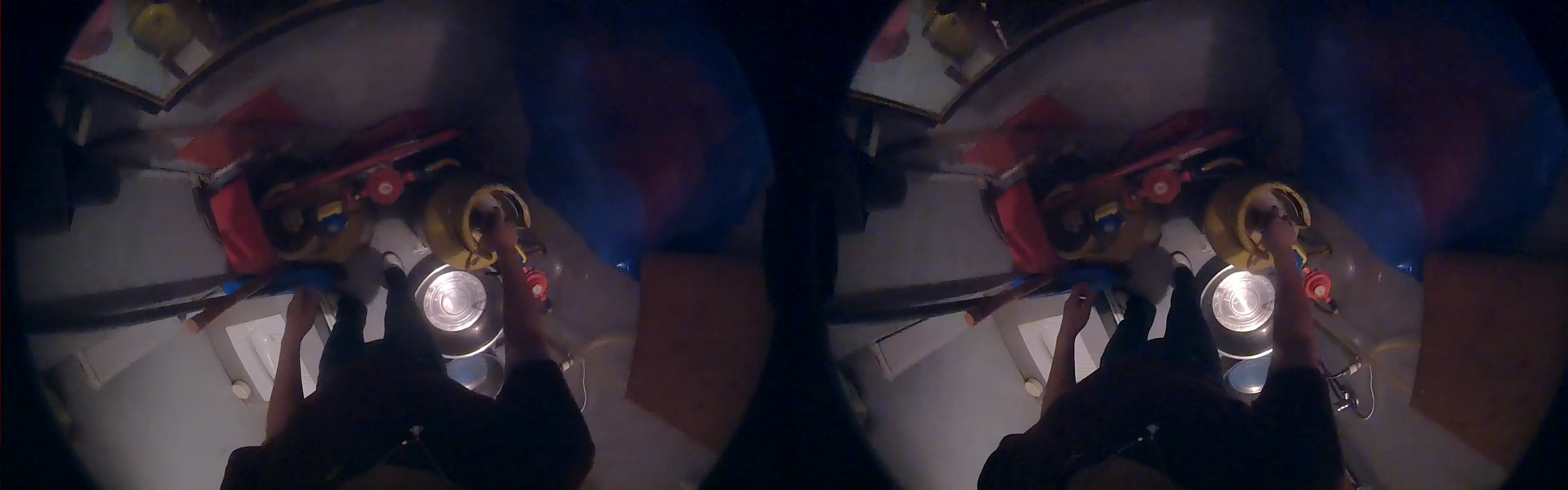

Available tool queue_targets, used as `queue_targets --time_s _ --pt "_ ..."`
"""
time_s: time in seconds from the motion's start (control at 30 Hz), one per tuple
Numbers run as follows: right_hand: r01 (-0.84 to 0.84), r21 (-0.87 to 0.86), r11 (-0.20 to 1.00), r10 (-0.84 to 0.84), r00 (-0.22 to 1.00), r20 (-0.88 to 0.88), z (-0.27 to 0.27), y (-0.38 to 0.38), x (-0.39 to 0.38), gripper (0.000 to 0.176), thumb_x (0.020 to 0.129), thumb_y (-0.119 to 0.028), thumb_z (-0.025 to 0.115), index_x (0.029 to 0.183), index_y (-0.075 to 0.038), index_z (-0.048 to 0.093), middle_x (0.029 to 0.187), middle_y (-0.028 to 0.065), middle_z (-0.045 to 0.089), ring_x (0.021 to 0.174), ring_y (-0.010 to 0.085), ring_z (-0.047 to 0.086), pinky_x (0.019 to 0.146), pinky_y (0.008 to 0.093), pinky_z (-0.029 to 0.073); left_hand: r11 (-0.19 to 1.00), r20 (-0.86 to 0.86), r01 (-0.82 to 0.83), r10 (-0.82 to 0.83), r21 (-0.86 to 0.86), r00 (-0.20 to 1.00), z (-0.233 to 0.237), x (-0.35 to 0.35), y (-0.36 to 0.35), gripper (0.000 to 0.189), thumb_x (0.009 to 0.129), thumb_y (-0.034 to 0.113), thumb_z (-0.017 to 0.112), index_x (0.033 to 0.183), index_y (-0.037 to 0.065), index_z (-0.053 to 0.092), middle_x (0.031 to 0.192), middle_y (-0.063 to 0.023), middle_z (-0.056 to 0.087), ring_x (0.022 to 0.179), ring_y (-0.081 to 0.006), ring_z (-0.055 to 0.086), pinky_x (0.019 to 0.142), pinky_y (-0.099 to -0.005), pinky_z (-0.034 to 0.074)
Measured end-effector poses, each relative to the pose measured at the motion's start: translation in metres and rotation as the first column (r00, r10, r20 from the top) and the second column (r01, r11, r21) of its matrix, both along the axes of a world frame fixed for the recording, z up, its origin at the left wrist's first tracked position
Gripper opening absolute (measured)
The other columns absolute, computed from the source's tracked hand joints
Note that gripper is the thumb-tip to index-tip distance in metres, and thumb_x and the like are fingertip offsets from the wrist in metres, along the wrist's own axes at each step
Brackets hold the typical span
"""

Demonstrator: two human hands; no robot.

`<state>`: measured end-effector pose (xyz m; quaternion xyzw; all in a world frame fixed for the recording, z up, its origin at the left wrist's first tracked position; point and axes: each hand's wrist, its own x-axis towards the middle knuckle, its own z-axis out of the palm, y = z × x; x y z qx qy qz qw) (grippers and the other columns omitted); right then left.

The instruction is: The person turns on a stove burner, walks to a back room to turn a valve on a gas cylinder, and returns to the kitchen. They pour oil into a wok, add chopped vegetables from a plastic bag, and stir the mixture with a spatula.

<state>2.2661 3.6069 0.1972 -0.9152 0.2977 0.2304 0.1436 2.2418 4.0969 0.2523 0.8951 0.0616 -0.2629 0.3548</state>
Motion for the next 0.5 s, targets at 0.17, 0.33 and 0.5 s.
queue_targets --time_s 0.17,0.33,0.5 --pt "-0.182 -0.106 0.978 0.2 0.959 0.202 -0.047 -0.017 -0.01 0.052 0.075 -0.038 0.052 0.122 -0.021 0.037 0.095 0.0198 0.057 0.083 0.0375 0.057 0.069 0.0462 0.047 0.996 0.005 0.089 -0.089 0.013 0.996 0.001 0.001 -0.011 0.034 0.082 0.027 0.049 0.107 0.003 0.048 0.097 -0.0203 0.055 0.095 -0.0363 0.052 0.078 -0.0402 0.042" --pt "-0.031 -0.148 0.989 0.075 0.952 0.298 -0.011 0.0 -0.022 0.049 0.074 -0.027 0.056 0.119 -0.018 0.039 0.105 0.0202 0.052 0.084 0.0388 0.056 0.071 0.0453 0.047 0.979 0.055 0.203 -0.202 -0.013 0.978 -0.001 -0.01 -0.01 0.034 0.082 0.028 0.048 0.106 0.004 0.049 0.095 -0.0197 0.056 0.094 -0.0362 0.053 0.078 -0.041 0.042" --pt "0.176 -0.163 0.971 0.015 0.632 0.774 0.015 0.055 -0.091 0.048 0.072 -0.023 0.059 0.115 -0.008 0.043 0.1 0.0198 0.052 0.082 0.0385 0.055 0.072 0.0424 0.045 0.912 0.003 0.398 -0.399 -0.103 0.917 -0.033 -0.025 0.02 0.032 0.083 0.029 0.049 0.101 0.003 0.052 0.093 -0.018 0.058 0.091 -0.0316 0.055 0.077 -0.0387 0.043"
